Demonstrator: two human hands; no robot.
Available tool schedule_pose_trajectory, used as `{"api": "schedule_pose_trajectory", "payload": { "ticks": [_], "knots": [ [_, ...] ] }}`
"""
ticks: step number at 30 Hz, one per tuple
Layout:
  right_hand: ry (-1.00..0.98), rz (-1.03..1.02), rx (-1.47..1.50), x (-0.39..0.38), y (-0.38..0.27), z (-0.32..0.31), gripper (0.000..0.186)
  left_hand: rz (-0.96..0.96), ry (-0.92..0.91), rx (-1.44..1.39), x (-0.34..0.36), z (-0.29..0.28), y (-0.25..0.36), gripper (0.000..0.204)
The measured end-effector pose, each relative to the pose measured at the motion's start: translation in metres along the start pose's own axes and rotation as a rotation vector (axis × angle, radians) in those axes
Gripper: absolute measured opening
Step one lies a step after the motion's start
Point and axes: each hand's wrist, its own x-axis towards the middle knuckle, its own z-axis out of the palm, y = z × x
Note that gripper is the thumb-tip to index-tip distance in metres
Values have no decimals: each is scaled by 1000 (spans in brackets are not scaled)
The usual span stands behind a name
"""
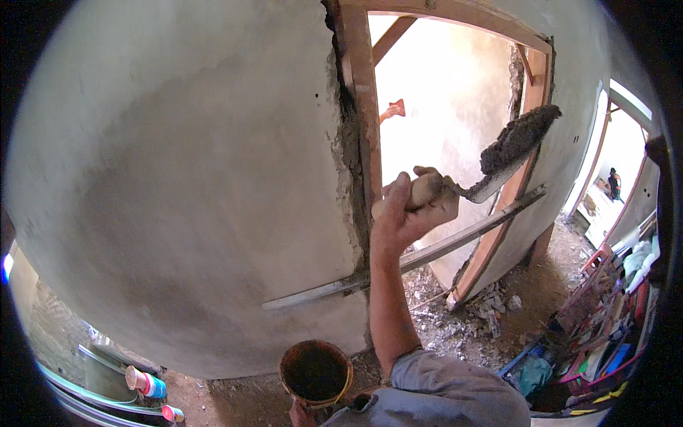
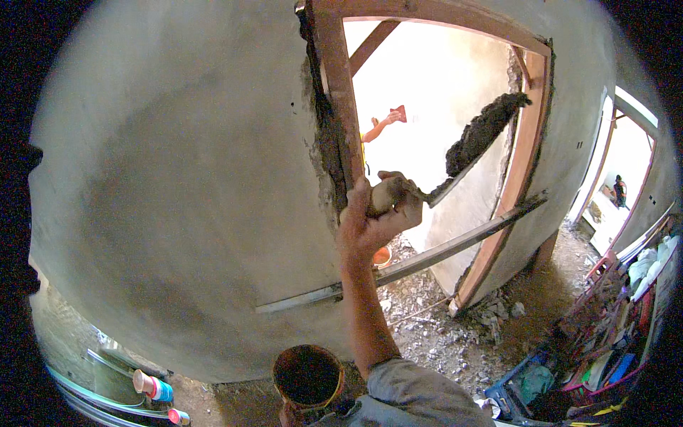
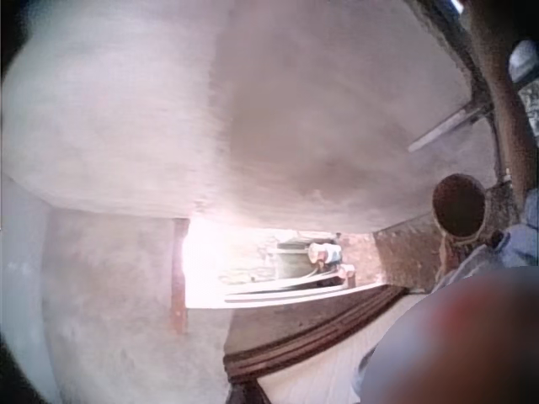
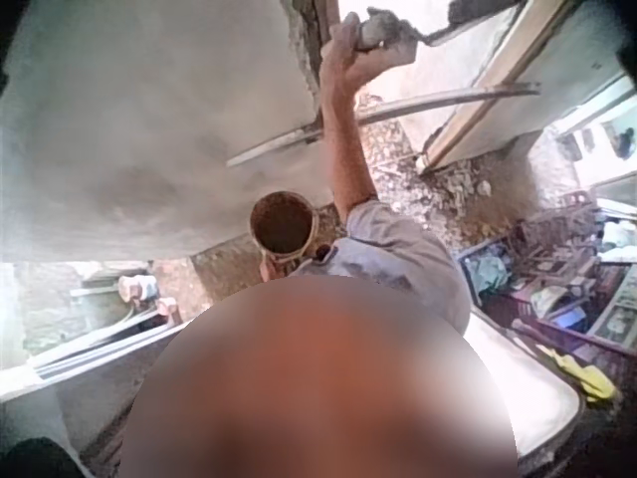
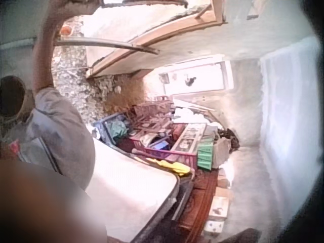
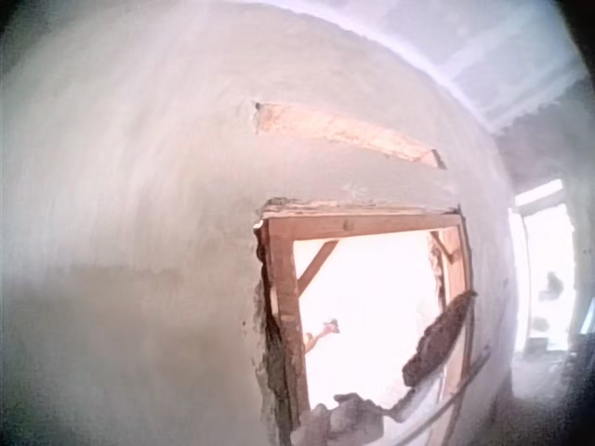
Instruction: The person scoops plaster from a bucket with a trowel and applies it to a wall, smoothing the surface. Another person in a yellow shirt is visible in the background also applying plaster to a different section of the wall.
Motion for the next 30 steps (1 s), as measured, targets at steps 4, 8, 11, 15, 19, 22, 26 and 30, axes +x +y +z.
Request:
{"api": "schedule_pose_trajectory", "payload": {
  "ticks": [4, 8, 11, 15, 19, 22, 26, 30],
  "knots": [
    [-22, -80, -170, -11, 22, 40, 45, 32, 1, 29, 5, -2, -3, 27],
    [-475, 154, -318, -55, 55, 75, 53, 70, 3, 60, 3, -10, -7, 27],
    [-314, 303, -69, -126, 59, 26, 56, 180, -12, 170, -1, -17, -9, 27],
    [-887, -293, -384, -235, 21, -103, 39, 265, 12, 270, -2, -15, -9, 27],
    [-1445, 913, -192, -283, -6, -247, 46, 133, 62, 102, 6, -2, -3, 31],
    [-2038, 637, 41, -297, 13, -313, 50, 282, -156, 675, 0, -5, -3, 41],
    [-2348, 29, 27, -333, 37, -337, 36, -222, -30, -142, -12, -5, -10, 50],
    [-2475, 77, -70, -363, 26, -334, 23, -125, 5, -188, -26, 0, -14, 41]
  ]
}}
